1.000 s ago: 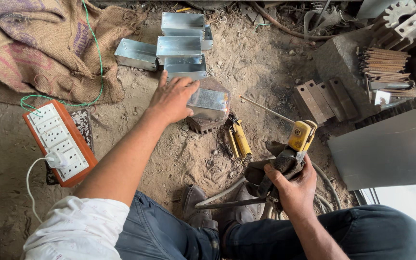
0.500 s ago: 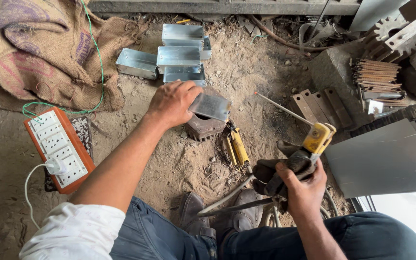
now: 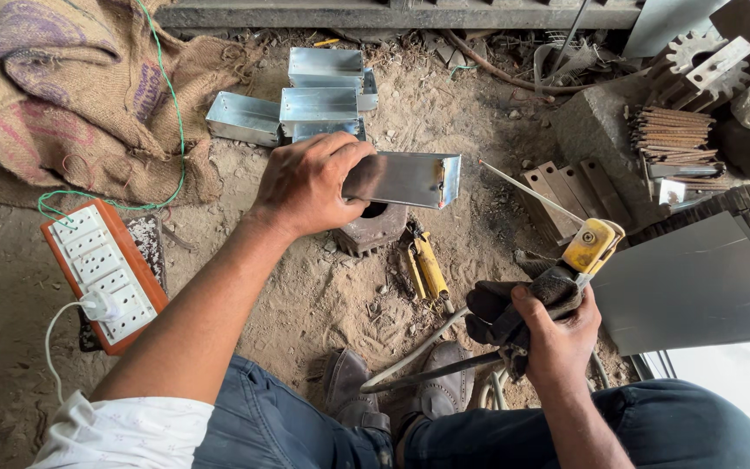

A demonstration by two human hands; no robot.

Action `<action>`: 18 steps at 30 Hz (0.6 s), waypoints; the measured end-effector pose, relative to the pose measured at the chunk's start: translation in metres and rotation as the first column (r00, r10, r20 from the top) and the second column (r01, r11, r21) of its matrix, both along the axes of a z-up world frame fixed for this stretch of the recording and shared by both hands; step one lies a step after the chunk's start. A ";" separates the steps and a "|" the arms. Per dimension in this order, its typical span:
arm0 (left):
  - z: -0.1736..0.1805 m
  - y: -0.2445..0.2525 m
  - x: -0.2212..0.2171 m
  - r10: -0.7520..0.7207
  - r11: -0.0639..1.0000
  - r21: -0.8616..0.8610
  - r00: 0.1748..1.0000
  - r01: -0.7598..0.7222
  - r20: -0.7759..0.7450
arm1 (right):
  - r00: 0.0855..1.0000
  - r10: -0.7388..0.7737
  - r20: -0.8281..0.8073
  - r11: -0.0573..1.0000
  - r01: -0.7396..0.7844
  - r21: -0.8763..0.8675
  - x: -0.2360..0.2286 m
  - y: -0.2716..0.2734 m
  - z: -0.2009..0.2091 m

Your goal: The person welds the edges of rectangular metal boxes using a handheld welding tool. They hold each box with one hand and apply the welder with the other, creating bright sparks. After welding, they occasionally tap the box with a metal rod and place it with other finished boxes.

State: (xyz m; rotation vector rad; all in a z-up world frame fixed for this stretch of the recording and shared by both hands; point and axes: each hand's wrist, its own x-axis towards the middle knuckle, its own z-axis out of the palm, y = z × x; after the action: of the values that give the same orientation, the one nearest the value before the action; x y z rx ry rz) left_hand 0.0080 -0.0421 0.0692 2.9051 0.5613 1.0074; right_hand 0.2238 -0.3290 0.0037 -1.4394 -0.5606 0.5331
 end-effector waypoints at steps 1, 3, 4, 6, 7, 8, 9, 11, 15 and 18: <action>0.001 -0.001 -0.001 -0.003 1.000 -0.011 1.000 0.003 -0.001 | 1.000 -0.001 0.009 1.000 0.001 -0.007 0.000 0.000 0.000; 0.003 -0.002 -0.002 -0.008 0.999 -0.032 1.000 0.008 -0.004 | 1.000 -0.003 0.026 1.000 0.003 -0.020 -0.001 0.000 0.000; 0.003 -0.002 -0.002 -0.008 1.000 -0.029 1.000 0.008 -0.003 | 1.000 -0.005 0.027 1.000 0.006 -0.027 -0.001 0.001 0.000; 0.001 0.000 -0.002 -0.008 1.000 -0.021 1.000 0.008 -0.001 | 1.000 -0.010 0.029 0.999 0.012 -0.041 -0.002 0.001 0.000; -0.002 0.001 -0.002 0.000 1.000 -0.020 1.000 -0.001 -0.014 | 1.000 -0.009 0.028 0.999 0.010 -0.039 -0.002 0.002 0.000; -0.005 0.003 -0.002 0.009 1.000 -0.019 1.000 -0.009 -0.027 | 1.000 -0.008 0.028 0.999 0.009 -0.037 -0.002 0.002 0.000; -0.010 0.006 -0.003 0.017 1.000 -0.017 0.999 -0.018 -0.041 | 1.000 -0.007 0.027 0.999 0.007 -0.035 -0.003 0.002 0.000; -0.021 0.011 -0.003 0.042 0.995 -0.086 0.995 -0.050 -0.086 | 1.000 -0.009 0.020 0.999 0.010 -0.043 -0.004 0.003 0.000; -0.058 0.024 0.001 0.075 0.985 -0.134 0.973 -0.106 -0.218 | 1.000 0.001 0.019 0.999 0.000 -0.037 -0.006 0.003 0.001; -0.094 0.029 0.007 0.107 0.992 -0.034 0.948 -0.122 -0.299 | 1.000 -0.005 -0.008 0.999 0.004 -0.035 -0.006 0.003 0.002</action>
State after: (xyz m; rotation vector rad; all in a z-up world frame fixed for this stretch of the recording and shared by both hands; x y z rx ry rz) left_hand 0.0148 -0.0131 -0.0247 3.0254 0.7629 0.5526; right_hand 0.2177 -0.3264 0.0053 -1.4711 -0.5439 0.5474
